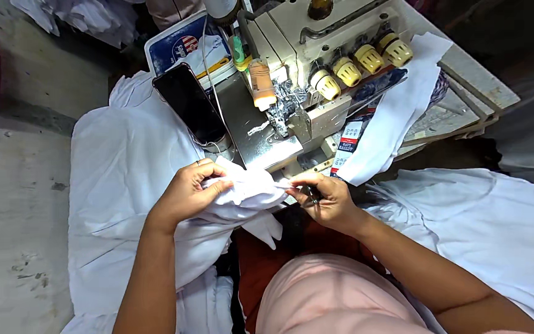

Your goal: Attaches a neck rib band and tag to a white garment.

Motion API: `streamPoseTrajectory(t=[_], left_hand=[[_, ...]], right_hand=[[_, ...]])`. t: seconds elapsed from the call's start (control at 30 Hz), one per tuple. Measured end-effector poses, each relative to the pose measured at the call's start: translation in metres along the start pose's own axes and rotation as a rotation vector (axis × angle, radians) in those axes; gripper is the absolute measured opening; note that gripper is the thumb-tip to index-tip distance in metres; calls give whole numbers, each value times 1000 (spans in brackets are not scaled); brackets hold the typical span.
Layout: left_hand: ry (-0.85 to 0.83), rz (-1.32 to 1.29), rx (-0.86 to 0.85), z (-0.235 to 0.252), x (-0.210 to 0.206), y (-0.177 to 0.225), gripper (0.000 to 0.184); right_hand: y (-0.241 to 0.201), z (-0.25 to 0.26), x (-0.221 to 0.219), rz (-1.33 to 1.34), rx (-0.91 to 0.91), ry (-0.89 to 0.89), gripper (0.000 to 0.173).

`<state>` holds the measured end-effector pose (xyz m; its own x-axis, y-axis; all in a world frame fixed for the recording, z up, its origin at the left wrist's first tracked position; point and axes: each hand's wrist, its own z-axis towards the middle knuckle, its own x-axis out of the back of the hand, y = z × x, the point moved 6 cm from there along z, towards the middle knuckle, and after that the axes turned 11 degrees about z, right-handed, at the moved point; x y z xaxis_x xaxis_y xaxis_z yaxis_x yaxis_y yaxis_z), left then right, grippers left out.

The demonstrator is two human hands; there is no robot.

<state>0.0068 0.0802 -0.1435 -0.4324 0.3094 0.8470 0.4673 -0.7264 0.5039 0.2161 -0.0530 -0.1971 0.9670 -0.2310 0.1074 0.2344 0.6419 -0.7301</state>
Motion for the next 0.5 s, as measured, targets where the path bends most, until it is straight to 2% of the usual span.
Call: streamPoseTrajectory(t=[0.1,0.17,0.23,0.33,0.43,0.5], left_hand=[[-64,-6,136,4,-2,-10,7],[-56,147,220,5,-2,-8,9],[29,363,244,5,0,9,18],[199,463,27,5,0,58,35],[156,295,-179,7,-20,81,44],[117,301,-216,11,-28,79,30]], right_hand=[[1,8,-2,-42,11,-6,12],[0,13,-3,-72,16,-23,11],[-3,18,-5,-112,44,-47,11],[-12,26,-8,-139,115,-91,11],[-22,33,-11,-124,141,-129,11],[-27,37,-11,-121,141,-130,11]])
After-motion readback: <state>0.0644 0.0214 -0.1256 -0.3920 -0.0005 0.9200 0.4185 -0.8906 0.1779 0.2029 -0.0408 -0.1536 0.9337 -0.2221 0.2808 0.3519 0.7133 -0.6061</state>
